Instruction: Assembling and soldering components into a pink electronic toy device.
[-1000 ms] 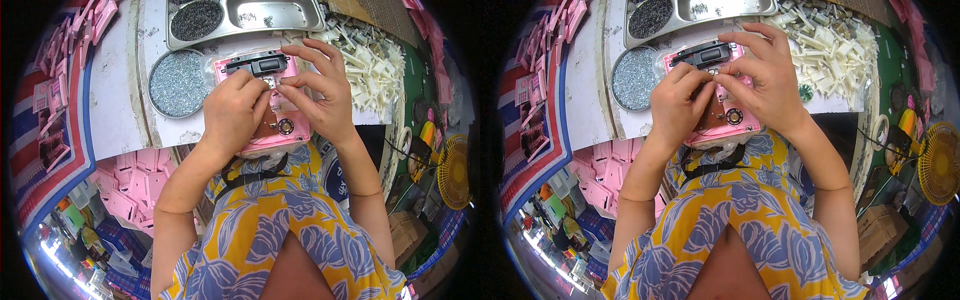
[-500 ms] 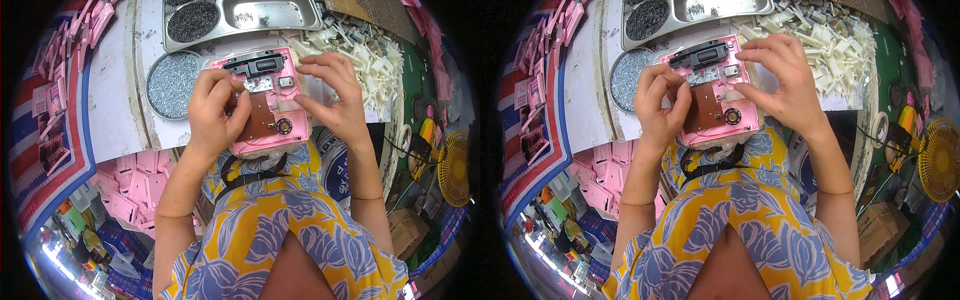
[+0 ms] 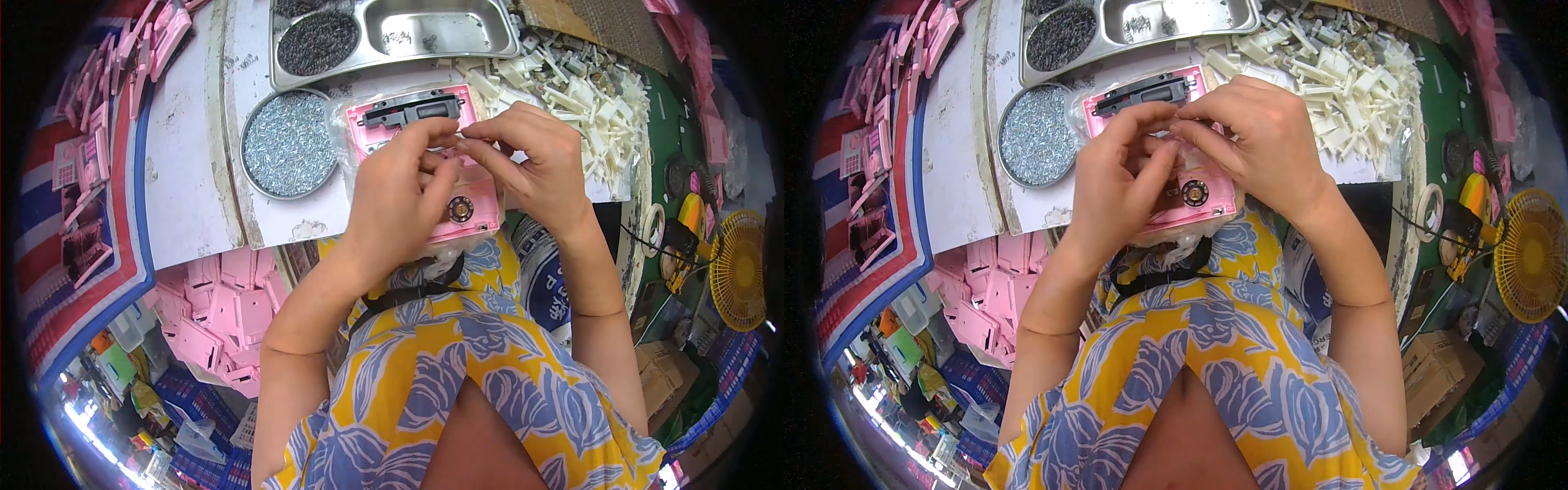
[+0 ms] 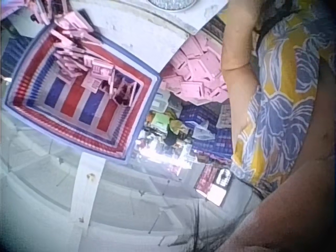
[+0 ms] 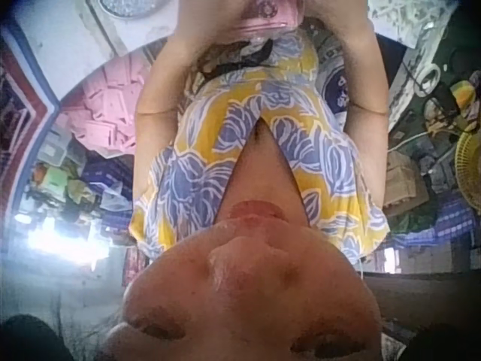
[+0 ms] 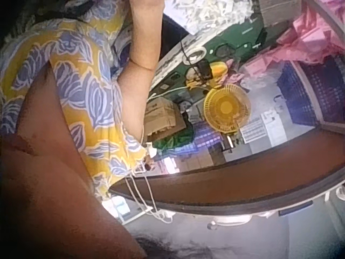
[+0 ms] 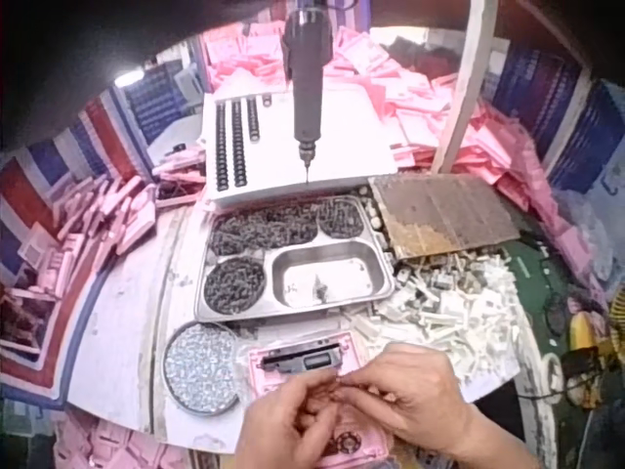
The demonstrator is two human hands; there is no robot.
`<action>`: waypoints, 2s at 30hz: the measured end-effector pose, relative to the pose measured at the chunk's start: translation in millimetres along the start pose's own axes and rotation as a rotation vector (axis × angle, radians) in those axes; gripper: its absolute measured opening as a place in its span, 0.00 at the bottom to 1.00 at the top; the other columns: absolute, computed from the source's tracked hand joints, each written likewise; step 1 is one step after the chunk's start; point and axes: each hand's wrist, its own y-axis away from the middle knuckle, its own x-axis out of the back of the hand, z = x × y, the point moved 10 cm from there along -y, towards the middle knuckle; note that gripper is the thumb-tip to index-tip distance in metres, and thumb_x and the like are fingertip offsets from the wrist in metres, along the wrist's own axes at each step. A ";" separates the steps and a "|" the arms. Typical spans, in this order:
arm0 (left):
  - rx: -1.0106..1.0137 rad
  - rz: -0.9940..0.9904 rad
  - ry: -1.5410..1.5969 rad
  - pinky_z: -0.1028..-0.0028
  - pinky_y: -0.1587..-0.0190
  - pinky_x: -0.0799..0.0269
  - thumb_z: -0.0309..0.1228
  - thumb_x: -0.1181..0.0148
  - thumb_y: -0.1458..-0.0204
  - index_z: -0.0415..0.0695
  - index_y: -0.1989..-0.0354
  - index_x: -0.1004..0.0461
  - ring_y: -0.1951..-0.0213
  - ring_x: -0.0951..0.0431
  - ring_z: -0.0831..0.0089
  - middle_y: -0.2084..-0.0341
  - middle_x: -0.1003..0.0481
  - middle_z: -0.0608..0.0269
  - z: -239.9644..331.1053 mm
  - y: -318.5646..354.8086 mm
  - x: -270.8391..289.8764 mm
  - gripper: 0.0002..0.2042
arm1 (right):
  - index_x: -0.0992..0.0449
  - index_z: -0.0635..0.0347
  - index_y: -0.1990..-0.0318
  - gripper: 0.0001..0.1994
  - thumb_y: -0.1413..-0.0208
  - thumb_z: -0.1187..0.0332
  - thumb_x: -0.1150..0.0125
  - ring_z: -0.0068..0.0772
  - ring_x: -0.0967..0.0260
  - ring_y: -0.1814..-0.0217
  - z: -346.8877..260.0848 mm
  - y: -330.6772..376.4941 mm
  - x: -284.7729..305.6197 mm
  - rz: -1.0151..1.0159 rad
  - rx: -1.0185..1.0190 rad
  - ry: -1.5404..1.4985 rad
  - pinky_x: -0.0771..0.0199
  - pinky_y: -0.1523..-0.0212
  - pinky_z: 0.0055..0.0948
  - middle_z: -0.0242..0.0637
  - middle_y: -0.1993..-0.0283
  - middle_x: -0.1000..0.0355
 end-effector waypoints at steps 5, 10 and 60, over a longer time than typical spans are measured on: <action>0.153 -0.110 0.031 0.81 0.67 0.24 0.22 0.40 0.40 0.35 0.59 0.21 0.70 0.22 0.82 0.73 0.20 0.65 -16.7 -9.4 1.0 0.05 | 0.17 0.61 0.69 0.07 0.52 0.69 0.26 0.25 0.28 0.77 25.4 10.7 -2.9 -0.017 -0.257 -0.245 0.29 0.75 0.25 0.37 0.75 0.23; 0.208 -0.052 0.216 0.81 0.69 0.28 0.24 0.39 0.40 0.36 0.60 0.22 0.73 0.24 0.84 0.74 0.22 0.67 -26.2 -8.5 7.0 0.05 | 0.17 0.61 0.71 0.06 0.51 0.70 0.26 0.22 0.29 0.78 33.7 20.3 -14.0 0.080 -0.262 -0.364 0.31 0.76 0.23 0.35 0.76 0.25; -0.362 0.128 -0.726 0.64 0.51 0.42 0.29 0.29 0.62 0.48 0.74 0.20 0.57 0.34 0.61 0.63 0.30 0.64 20.7 -16.3 -6.5 0.06 | 0.22 0.68 0.55 0.12 0.47 0.75 0.32 0.26 0.32 0.70 46.3 99.7 35.5 0.199 -0.261 -0.497 0.35 0.68 0.23 0.40 0.66 0.24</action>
